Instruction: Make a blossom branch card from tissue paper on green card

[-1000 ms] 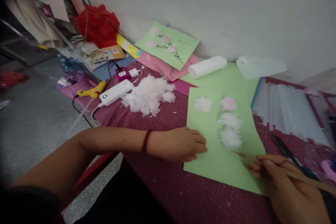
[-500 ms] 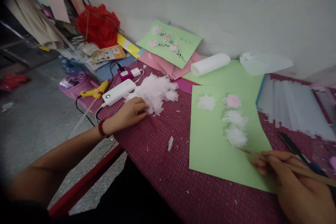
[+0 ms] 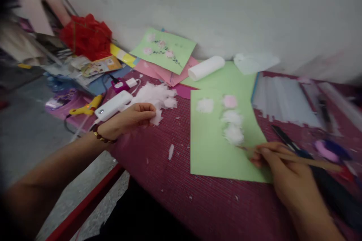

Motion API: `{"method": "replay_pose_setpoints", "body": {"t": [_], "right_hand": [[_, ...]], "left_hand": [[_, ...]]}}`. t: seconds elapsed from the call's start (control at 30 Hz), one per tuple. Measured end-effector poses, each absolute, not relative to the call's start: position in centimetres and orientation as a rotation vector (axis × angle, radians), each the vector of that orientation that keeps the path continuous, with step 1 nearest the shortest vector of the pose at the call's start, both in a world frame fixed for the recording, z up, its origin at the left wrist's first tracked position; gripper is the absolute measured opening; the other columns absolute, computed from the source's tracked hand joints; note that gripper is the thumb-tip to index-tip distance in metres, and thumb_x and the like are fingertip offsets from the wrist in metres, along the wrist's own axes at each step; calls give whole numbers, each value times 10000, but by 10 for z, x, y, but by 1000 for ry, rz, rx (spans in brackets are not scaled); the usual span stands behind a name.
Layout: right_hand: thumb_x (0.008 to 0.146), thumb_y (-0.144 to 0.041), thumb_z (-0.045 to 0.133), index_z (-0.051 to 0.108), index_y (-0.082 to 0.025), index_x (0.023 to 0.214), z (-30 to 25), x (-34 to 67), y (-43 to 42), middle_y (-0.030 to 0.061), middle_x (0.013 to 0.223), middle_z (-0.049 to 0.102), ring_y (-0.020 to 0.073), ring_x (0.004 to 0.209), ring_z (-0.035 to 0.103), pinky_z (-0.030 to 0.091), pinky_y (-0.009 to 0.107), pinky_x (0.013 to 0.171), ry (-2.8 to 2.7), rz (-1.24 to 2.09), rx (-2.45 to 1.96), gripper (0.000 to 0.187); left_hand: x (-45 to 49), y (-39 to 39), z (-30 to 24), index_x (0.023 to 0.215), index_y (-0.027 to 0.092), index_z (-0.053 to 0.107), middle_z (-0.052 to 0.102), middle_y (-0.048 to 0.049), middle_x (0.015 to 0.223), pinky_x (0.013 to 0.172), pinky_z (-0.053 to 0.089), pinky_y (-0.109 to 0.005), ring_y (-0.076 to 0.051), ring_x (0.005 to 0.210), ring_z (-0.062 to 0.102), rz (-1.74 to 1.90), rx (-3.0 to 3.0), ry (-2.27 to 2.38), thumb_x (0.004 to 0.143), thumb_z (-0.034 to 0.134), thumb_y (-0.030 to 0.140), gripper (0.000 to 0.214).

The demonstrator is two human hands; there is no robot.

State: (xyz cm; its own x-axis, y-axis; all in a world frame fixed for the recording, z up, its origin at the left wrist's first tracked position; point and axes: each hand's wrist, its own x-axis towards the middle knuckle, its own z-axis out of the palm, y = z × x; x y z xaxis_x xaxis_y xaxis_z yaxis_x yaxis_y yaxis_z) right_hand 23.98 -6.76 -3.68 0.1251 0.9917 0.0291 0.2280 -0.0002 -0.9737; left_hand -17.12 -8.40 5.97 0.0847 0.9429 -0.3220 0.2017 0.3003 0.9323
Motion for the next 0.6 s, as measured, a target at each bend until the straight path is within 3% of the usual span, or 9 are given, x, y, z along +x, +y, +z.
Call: {"method": "replay_pose_setpoints", "body": {"t": [0.17,0.3,0.6], "right_hand": [[797,-422,690,654,-222,793,-11,219,-77,27,672,647,165,609,602,488,345,630,-1333,1128,-1285,203],[844,-376,632,670,-215,802,-9,217,-78,28,713,650,171,672,621,497,320,642,-1556,1056,-1259,171],[879,-342,575,662,-193,868,-14,214,-75,20,733,625,144,628,588,473,310,620,-1559,959,-1312,173]], "left_hand": [[-97,-50,66,713,148,578,571,37,610,511,359,-174,-44,514,484,677,1370,1201,723,661,158,84],[-35,-21,52,746,148,595,589,29,612,538,390,-201,-58,522,497,660,1360,985,695,662,114,91],[-18,2,11,785,159,632,581,26,676,582,377,-214,-72,587,480,463,1551,891,747,636,253,102]]}}
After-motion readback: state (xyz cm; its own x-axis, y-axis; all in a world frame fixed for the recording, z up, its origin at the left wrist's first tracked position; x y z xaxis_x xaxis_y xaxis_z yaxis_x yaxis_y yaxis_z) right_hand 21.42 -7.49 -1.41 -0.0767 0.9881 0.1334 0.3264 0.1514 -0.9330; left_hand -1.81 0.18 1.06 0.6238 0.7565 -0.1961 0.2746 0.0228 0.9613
